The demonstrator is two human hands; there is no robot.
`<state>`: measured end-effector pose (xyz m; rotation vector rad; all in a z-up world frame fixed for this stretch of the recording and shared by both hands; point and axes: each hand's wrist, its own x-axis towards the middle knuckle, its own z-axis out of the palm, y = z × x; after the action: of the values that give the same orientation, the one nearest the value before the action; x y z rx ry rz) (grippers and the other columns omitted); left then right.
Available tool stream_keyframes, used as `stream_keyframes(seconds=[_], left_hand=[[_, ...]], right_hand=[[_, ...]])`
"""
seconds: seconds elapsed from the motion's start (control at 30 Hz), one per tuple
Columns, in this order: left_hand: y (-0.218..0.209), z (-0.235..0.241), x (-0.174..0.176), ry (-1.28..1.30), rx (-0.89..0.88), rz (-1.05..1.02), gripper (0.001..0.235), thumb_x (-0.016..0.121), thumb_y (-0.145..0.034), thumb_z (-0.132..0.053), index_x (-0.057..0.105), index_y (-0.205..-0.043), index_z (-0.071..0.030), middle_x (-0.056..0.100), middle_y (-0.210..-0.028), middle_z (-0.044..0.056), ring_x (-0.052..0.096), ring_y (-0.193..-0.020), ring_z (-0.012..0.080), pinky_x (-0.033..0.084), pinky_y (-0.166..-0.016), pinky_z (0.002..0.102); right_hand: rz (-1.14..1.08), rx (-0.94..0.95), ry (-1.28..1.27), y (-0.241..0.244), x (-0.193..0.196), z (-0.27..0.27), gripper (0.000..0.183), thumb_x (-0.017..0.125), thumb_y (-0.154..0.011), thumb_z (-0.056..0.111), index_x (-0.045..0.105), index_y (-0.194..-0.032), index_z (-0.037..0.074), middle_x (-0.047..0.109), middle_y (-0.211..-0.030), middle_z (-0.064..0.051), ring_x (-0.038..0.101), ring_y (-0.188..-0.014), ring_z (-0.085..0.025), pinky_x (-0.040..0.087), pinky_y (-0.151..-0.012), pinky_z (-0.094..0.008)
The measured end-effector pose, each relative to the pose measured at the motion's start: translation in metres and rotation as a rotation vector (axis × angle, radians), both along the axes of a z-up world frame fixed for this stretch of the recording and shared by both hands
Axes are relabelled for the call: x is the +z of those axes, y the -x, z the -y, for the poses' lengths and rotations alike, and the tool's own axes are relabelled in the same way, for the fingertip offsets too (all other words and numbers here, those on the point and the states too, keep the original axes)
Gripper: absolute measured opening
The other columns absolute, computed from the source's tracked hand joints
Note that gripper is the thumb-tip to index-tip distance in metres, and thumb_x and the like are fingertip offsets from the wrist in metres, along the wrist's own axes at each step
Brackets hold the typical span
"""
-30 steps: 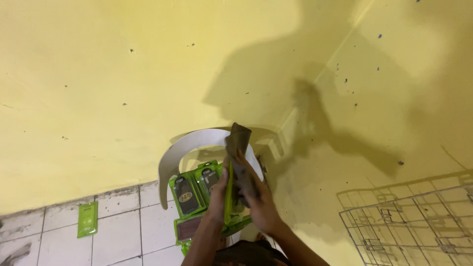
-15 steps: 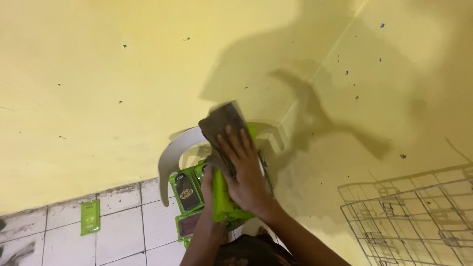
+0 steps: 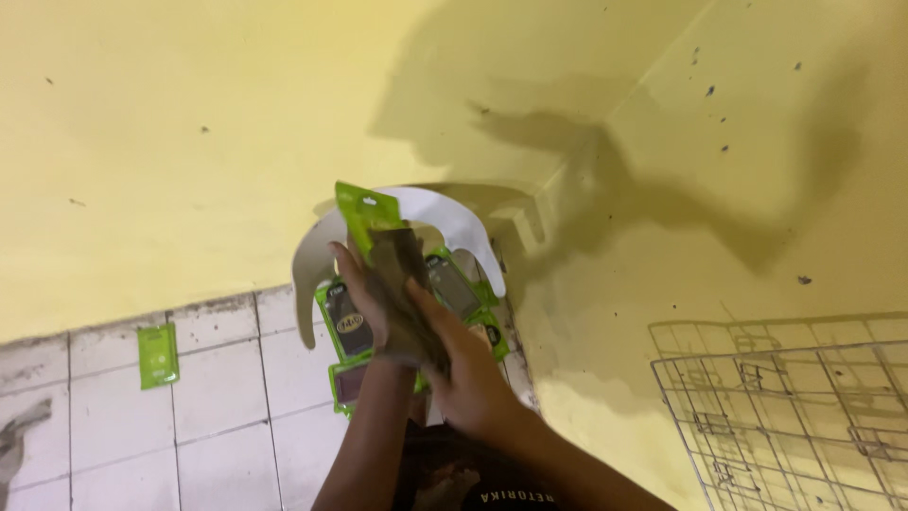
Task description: The person picks up packaged phone cases from a white plastic chair, wipes each package with a cloth, and hangs them on a wall-mounted wire grid display. The person repeats this process for multiple cases of different colors and designs.
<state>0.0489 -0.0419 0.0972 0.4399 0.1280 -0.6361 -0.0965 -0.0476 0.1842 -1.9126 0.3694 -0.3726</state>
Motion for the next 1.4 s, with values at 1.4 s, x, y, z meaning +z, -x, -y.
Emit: stream_keyframes(seconds=[1.4], left_hand=[[0.021, -0.152, -0.252, -1.170, -0.545, 0.010, 0.041, 0.060, -0.100, -0.029, 0.063, -0.127, 0.001, 0.073, -0.112, 0.011, 0.066, -0.105, 0.0170, 0.053, -0.094, 0.035]], right_hand=[[-0.517, -0.254, -0.021, -0.053, -0.510, 0.086, 0.052, 0.069, -0.086, 0.011, 0.058, -0.135, -0.004, 0.068, -0.122, -0.028, 0.066, -0.114, -0.041, 0.051, -0.098, -0.046]])
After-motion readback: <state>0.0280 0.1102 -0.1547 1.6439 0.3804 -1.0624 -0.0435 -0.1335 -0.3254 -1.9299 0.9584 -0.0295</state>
